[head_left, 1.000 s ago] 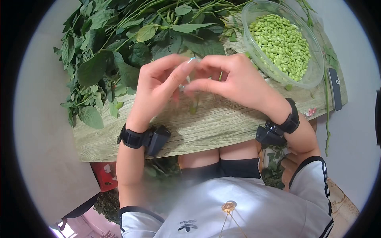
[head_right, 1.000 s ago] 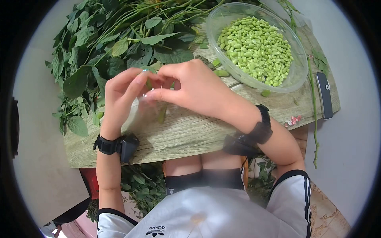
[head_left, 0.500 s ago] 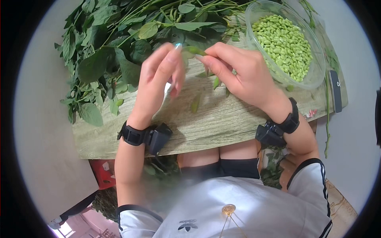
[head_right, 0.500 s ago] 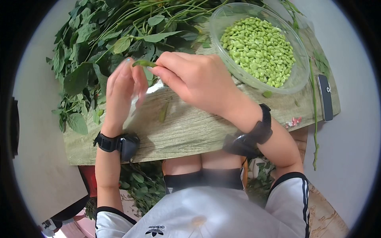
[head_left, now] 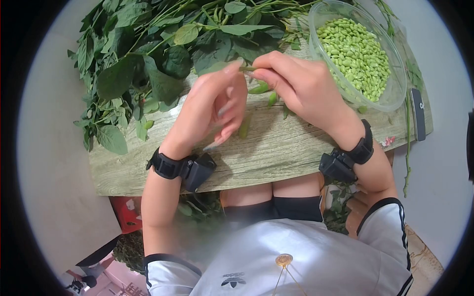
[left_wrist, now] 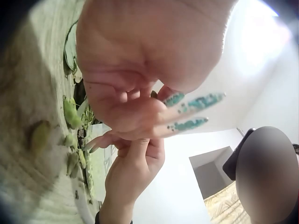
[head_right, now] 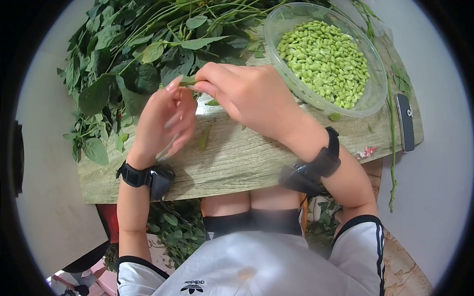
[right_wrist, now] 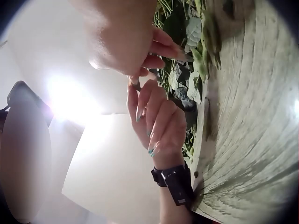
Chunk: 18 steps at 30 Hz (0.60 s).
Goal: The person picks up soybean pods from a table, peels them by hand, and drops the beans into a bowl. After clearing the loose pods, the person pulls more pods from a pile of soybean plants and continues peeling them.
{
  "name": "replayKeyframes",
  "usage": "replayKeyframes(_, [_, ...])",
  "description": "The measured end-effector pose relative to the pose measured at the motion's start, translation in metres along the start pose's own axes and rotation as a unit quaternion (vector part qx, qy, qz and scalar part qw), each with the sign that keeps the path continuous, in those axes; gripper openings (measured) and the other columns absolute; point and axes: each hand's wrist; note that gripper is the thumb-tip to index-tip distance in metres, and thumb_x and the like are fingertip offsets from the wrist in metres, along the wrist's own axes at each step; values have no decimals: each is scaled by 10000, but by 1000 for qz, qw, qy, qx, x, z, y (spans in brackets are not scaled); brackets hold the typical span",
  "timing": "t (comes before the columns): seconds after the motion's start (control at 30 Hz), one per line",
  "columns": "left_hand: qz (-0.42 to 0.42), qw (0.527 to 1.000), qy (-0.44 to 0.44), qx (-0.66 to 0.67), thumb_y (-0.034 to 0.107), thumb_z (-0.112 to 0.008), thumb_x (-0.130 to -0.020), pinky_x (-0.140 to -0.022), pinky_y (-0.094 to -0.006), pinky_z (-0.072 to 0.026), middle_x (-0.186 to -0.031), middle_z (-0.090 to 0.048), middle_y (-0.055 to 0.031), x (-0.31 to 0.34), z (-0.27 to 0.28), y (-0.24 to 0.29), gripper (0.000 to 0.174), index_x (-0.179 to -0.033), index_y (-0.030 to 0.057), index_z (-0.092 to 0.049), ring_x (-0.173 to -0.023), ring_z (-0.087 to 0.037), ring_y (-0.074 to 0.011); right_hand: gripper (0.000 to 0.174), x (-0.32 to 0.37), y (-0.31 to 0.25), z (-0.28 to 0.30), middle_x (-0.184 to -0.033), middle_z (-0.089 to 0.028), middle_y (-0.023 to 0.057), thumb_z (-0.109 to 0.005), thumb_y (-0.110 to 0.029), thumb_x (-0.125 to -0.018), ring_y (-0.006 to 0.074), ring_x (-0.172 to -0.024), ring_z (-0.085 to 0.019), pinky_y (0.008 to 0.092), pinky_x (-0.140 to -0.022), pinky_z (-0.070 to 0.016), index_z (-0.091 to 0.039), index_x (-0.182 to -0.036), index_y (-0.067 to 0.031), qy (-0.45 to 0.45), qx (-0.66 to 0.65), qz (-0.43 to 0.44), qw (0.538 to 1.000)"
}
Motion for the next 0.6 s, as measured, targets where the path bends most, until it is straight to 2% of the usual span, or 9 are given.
replayKeyframes(0.03, [17,999,-27,14,336,-372,-1031,-317,-261,-301,-552,-367,-25,0,2,0,395,-739,70,-387,-375,-386,-145,140,0,0,0,-776,-671,53,-644,-233,-923,256,-602,-626,332,-504,-472,-631,-938,-95,6,-16,-9,1000])
replayKeyframes(0.13, [9,998,-33,58,336,-364,-1029,-316,-264,-306,-581,-381,-30,0,7,-3,388,-751,67,-385,-378,-411,-150,130,0,-1,0,-790,-671,48,-656,-228,-913,250,-612,-628,330,-511,-475,-640,-929,-100,3,-23,-3,1000])
replayKeyframes(0.27, [14,999,-7,36,356,-366,-1023,-318,-263,-304,-624,-403,-33,2,-2,3,374,-783,71,-398,-387,-436,-152,122,0,1,0,-786,-662,45,-664,-220,-904,247,-622,-628,328,-520,-478,-639,-919,-102,3,-8,4,1000])
replayKeyframes(0.43, [24,998,-39,36,376,-321,-1014,-324,-251,-309,-666,-405,-34,2,2,3,318,-881,97,-396,-397,-441,-149,117,-2,1,3,-762,-635,34,-673,-208,-885,235,-626,-625,332,-526,-479,-636,-908,-99,-5,29,38,999])
replayKeyframes(0.6, [9,998,-48,49,329,-277,-996,-322,-246,-315,-669,-392,-38,1,3,-1,293,-887,80,-385,-403,-427,-145,106,-2,2,3,-777,-632,27,-680,-187,-863,226,-640,-630,328,-533,-484,-640,-911,-101,-5,36,53,998])
Point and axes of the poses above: each hand's wrist, its own x-axis away from the middle knuckle, its own z-axis out of the back of the hand, y = z × x
